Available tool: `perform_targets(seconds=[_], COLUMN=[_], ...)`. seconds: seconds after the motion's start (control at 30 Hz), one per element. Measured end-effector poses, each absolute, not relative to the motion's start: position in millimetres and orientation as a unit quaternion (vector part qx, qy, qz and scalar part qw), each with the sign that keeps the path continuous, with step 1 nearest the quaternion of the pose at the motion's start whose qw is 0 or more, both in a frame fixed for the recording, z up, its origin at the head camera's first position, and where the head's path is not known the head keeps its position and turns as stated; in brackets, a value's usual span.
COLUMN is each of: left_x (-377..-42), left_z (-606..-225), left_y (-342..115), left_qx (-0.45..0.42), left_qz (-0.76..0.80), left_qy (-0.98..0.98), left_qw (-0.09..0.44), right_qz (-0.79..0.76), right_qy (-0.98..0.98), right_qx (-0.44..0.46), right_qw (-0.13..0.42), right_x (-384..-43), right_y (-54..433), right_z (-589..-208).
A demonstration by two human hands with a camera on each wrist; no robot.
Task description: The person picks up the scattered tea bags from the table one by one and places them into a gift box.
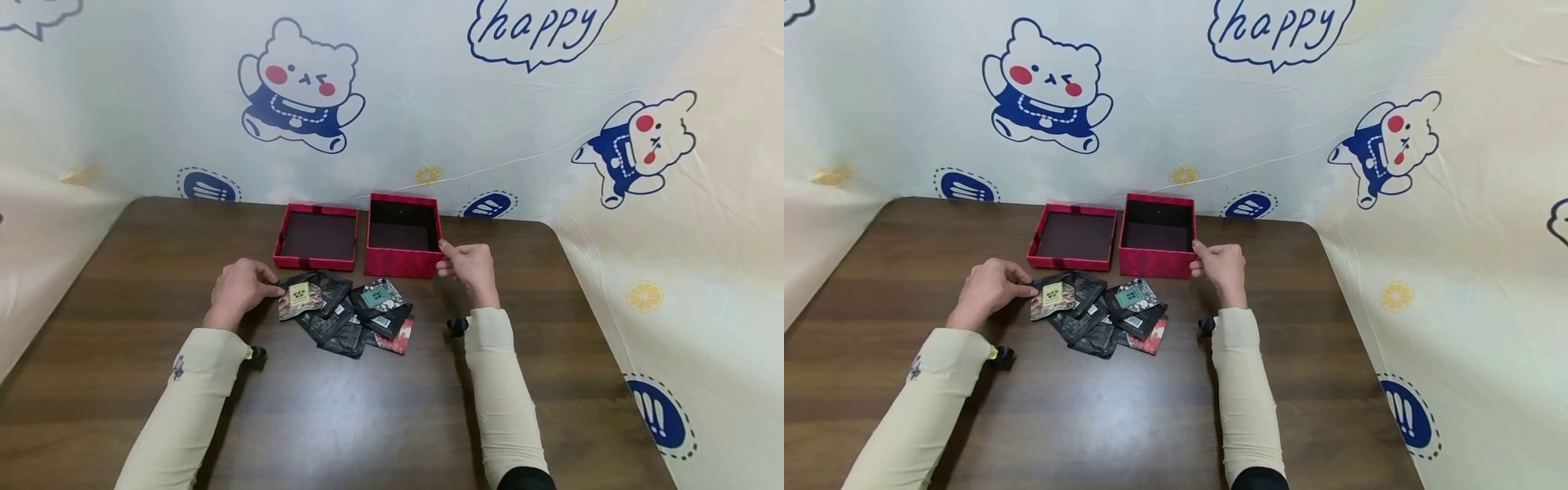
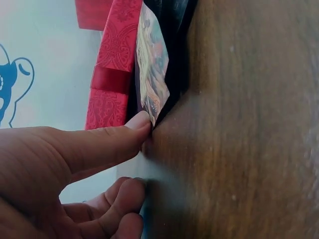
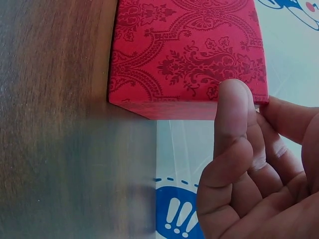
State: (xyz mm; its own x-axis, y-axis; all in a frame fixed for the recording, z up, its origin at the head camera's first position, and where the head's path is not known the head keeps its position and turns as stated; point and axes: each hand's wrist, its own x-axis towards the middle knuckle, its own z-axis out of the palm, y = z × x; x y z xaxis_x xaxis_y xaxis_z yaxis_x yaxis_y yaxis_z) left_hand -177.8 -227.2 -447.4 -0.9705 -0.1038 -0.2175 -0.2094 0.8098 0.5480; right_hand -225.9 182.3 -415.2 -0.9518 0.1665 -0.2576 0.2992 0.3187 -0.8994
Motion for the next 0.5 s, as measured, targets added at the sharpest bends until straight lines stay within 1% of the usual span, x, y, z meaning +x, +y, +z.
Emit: perform_targets(seconds=[0.3,0.5], left_x=[-181.7,-183.9], left_z=[-449.0,-446.4], left_y=[-226.8,-228.4], left_qx=[-0.046,-0.057], left_qz=[0.308,0.309], left_qy=[0.945,0.943], left_qw=[0.103,0.106], right_qz=[-0.565,-0.569], right_qy=[0.809,0.806], right_qx=[0.15,0.148], right_qw=[0.063,0.066], right_x=[-225.3,-225.0], right_y=[181.6,182.4], right_z=[-415.4,-415.3])
